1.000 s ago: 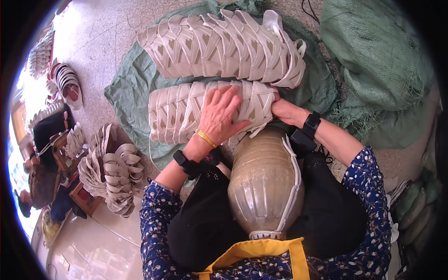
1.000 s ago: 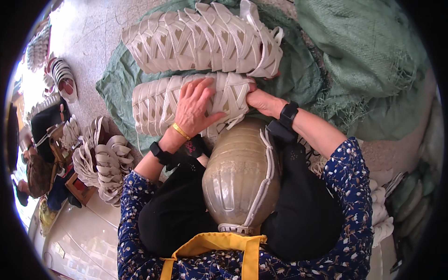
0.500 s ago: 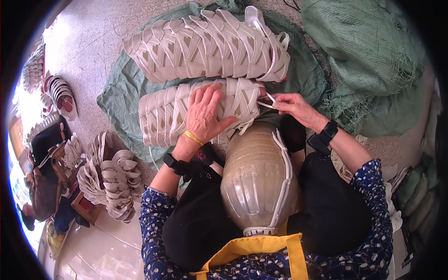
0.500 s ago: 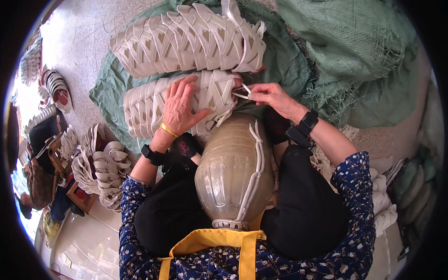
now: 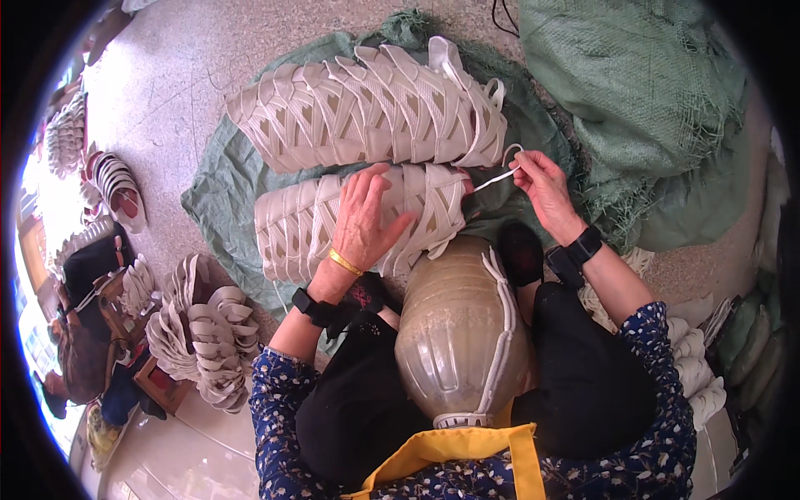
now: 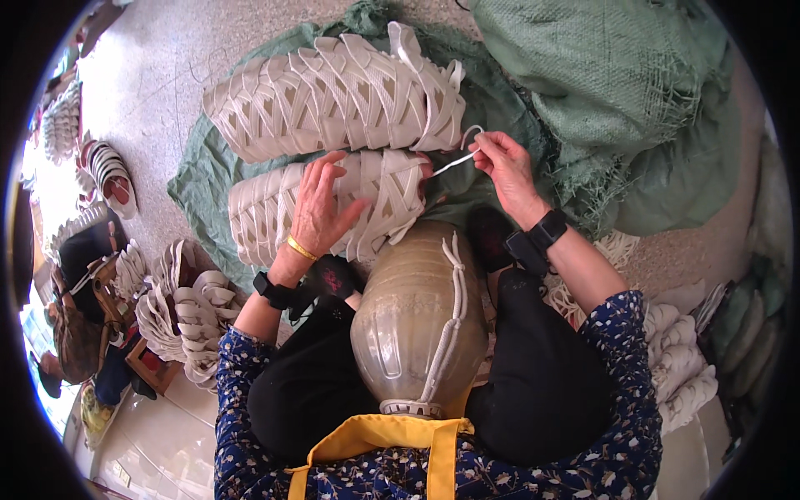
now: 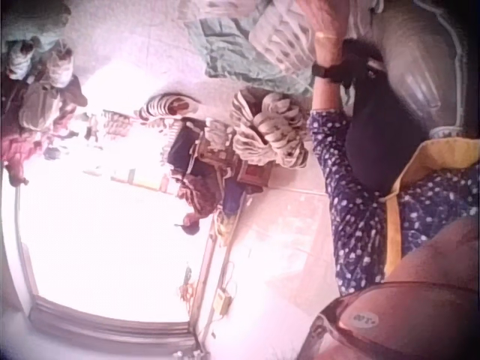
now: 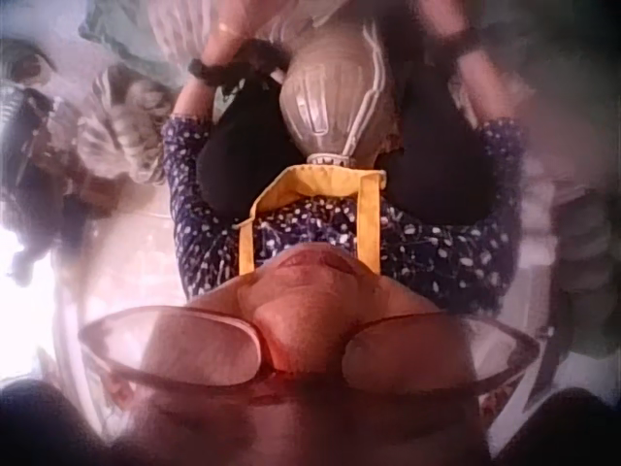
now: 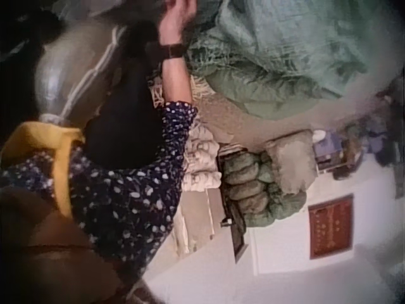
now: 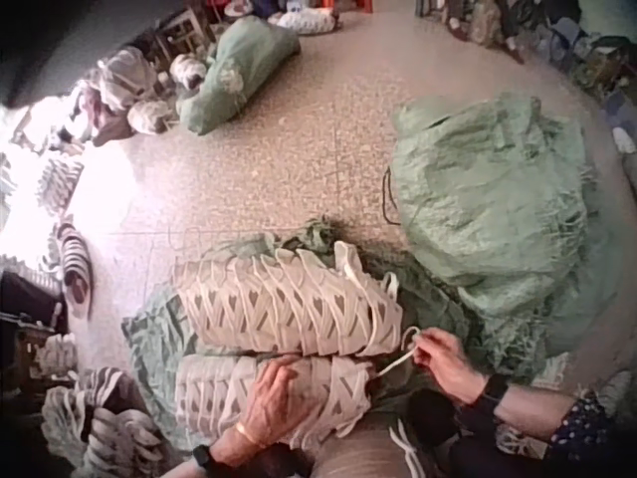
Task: The person sits on the floor and ties white slippers together in pairs using white string. They pick up pairs of slippers, wrap the string around them, and tie a knot to secure them. The tied pairs are placed on a green mat on the floor.
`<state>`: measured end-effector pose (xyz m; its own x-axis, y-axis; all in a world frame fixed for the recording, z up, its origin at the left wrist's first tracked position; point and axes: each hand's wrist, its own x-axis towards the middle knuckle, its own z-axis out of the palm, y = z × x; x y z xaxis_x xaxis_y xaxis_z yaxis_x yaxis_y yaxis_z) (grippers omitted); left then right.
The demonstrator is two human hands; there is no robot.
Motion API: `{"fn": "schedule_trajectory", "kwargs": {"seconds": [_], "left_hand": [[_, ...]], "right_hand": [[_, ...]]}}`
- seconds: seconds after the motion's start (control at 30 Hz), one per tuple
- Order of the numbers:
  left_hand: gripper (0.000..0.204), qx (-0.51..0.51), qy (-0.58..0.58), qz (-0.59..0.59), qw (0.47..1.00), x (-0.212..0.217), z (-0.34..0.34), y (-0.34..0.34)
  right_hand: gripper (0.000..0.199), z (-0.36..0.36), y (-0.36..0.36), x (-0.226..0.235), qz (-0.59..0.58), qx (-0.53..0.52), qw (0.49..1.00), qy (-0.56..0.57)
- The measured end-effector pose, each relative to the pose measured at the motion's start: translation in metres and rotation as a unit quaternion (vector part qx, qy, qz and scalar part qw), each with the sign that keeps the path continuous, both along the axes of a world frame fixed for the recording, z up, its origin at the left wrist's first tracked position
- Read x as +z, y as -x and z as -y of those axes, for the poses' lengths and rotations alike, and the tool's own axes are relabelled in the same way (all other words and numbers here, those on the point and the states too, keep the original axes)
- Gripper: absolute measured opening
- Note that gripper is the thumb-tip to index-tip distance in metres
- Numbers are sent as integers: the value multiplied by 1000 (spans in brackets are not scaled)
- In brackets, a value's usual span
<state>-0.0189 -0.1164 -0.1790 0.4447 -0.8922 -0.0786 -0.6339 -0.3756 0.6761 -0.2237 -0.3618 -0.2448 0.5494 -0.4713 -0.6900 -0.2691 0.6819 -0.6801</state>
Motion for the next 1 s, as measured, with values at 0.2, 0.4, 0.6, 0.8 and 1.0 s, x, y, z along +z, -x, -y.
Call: {"fn": "schedule_trajectory", "kwargs": {"seconds": [0.2,0.4,0.6,0.8,1.0], "left_hand": [[38,110,61,47,991,7,21,-5],[37,212,90,-64,971,-7,30,-4],[20,236,60,-79,967,-13,38,-23],[17,147,50,20,988,-17,50,-35],[23,48,89,94,990,-23,46,-59]], "right_hand": [[16,12,-16,-4,-19,-10,994,105],[17,17,-23,-10,-37,45,995,87],[13,10,-38,-23,-12,130,987,97],[24,23,-58,-32,19,212,958,192],[29,28,-71,-32,31,247,957,148]]}}
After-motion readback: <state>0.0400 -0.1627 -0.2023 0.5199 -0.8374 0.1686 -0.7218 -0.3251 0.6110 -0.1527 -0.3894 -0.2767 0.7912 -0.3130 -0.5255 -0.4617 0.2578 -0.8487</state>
